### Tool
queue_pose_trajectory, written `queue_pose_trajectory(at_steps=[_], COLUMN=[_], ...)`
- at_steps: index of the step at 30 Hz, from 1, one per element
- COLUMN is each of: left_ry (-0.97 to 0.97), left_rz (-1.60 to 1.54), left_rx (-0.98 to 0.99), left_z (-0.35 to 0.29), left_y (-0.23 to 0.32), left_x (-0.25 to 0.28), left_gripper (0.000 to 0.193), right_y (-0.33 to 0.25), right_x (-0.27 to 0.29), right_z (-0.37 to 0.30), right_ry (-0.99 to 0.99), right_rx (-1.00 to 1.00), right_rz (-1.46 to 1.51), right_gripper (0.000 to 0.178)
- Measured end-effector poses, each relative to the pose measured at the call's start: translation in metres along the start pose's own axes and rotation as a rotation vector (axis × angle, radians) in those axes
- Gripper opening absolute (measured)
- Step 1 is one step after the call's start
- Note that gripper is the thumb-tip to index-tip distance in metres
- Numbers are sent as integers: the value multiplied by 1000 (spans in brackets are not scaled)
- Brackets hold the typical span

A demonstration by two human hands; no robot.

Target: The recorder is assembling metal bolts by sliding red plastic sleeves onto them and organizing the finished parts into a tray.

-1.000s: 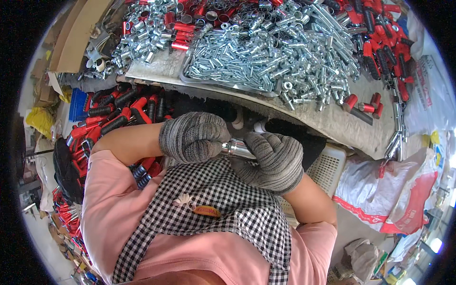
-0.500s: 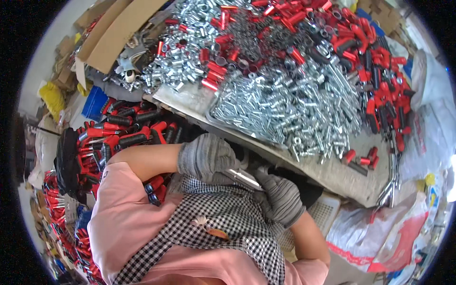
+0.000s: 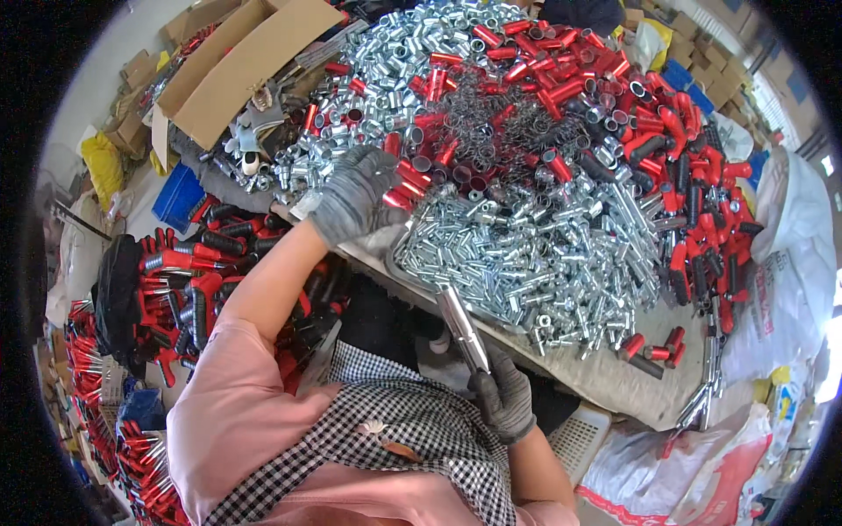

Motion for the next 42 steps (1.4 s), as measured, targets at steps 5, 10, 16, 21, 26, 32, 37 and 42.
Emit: queue_pose_trajectory(at_steps=[5,10,16,21,26,32,37,42], left_ry=[-122,473,243,-49,18,149,-29,-126], left_rz=[368,-432,-1506,-1712,-1929,-1763,-2033,-2340], left_rx=[139,330,200,104,147,62,7,208], left_z=[19,8,-18,-38,-43,-41,-53,-42], left_y=[-45,-86,24,86,108,123,171,180], left_x=[-50,18,2,-3,-2,10,-12,-20], left_gripper=[79,33,27,46,55,49,48,52], right_y=[16,4,7,6,15,24,27,19], right_x=[1,-5,-25,-40,-42,-40,-54,-64], right_z=[1,-1,-4,-14,-20,-20,-14,3], right_ry=[43,77,-53,-162,-154,-127,-102,-176], right_rx=[-45,-43,-103,-118,-120,-202,-205,-225], right_rz=[260,465,677,767,766,868,957,1044], right_gripper=[64,67,64,58,61,64,59,55])
Point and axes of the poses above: each hand's wrist, its own z-axis towards the middle knuckle, its own x-axis out of the back of the hand, y = z × x, the point moved 10 cm from there along z, towards the middle knuckle, and after that the axes turned 8 degrees about z, right-handed, at the moved point
